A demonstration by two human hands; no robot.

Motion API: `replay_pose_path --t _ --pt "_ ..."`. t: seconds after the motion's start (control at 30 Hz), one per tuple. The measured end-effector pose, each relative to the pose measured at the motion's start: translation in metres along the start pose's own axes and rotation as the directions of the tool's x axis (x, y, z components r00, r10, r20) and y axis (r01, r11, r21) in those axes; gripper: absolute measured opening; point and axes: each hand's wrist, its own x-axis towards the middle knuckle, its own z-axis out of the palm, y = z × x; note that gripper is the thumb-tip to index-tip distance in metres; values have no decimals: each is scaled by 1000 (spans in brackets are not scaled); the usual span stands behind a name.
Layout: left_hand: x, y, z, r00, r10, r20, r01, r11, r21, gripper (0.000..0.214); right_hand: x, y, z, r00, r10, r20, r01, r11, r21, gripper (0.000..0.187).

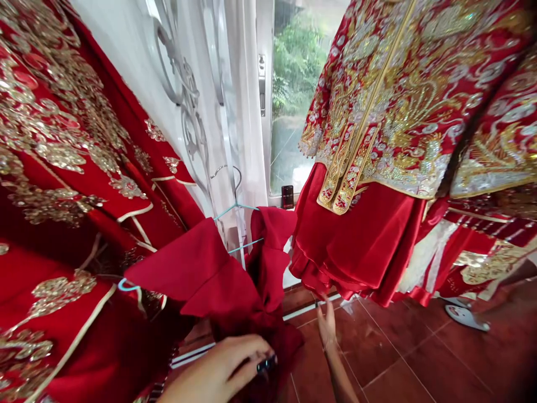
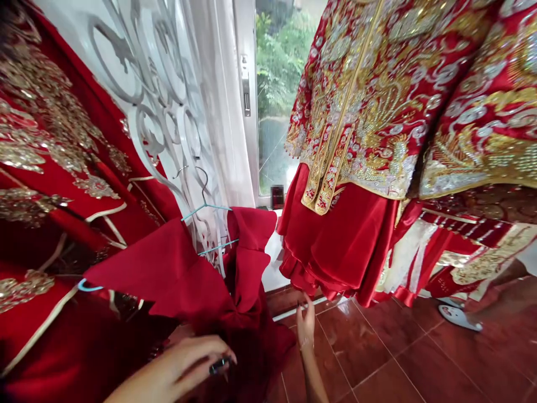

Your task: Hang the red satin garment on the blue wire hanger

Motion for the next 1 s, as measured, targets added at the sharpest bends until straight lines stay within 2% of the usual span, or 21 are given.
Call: replay_pose_path --t 0.03,0.07,0.1,0.13,0.17,0.2,0.23,0.3,0.37,0.47,0.57,0.67,0.73,0.87,0.93,1.0 --pt "3 11 -14 980 80 -184 -77 997 23 33 22 -10 3 998 -2 -60 4 1000 31 41" --pt "10 19 -26 905 145 -400 -119 989 89 35 46 -26 9 994 -15 -112 22 998 65 44" --pt "19 26 -36 778 187 -599 -100 979 175 36 70 -47 15 988 -45 -144 58 994 89 47" --pt "31 29 -43 624 221 -749 -29 965 260 37 93 -72 23 986 -80 -149 96 990 104 51" --pt "44 29 -48 491 249 -835 77 942 326 39 115 -98 30 981 -157 -111 165 984 69 56" --pt "56 27 -51 407 267 -873 193 910 368 44 133 -124 38 976 -213 -37 214 977 13 63" --pt "67 23 -54 371 279 -886 296 868 398 50 148 -146 45 970 -231 73 236 970 -64 72" --pt "78 13 -60 373 259 -891 451 789 418 61 164 -176 56 952 -186 244 238 950 -204 83" --pt "76 3 -69 358 208 -910 550 741 385 72 168 -183 61 945 -114 308 213 926 -311 86" --pt "60 -8 -85 299 136 -945 625 720 301 81 164 -168 57 959 -64 275 168 912 -373 84" --pt "48 -11 -99 296 118 -948 623 728 286 77 164 -150 49 949 -47 312 163 920 -357 72" --pt "44 -11 -111 278 132 -951 610 741 281 64 167 -146 41 929 -71 364 205 916 -344 60" --pt "42 -10 -119 297 138 -945 607 737 298 58 169 -146 35 920 -105 378 245 907 -343 58" --pt "32 -6 -132 385 80 -919 605 730 317 58 175 -145 19 915 -62 398 232 889 -395 62" --pt "26 -4 -136 407 40 -913 615 726 306 60 177 -141 13 917 -28 398 209 883 -420 62" --pt "19 -3 -140 418 25 -908 618 725 304 60 177 -137 10 918 -52 393 217 896 -388 63"
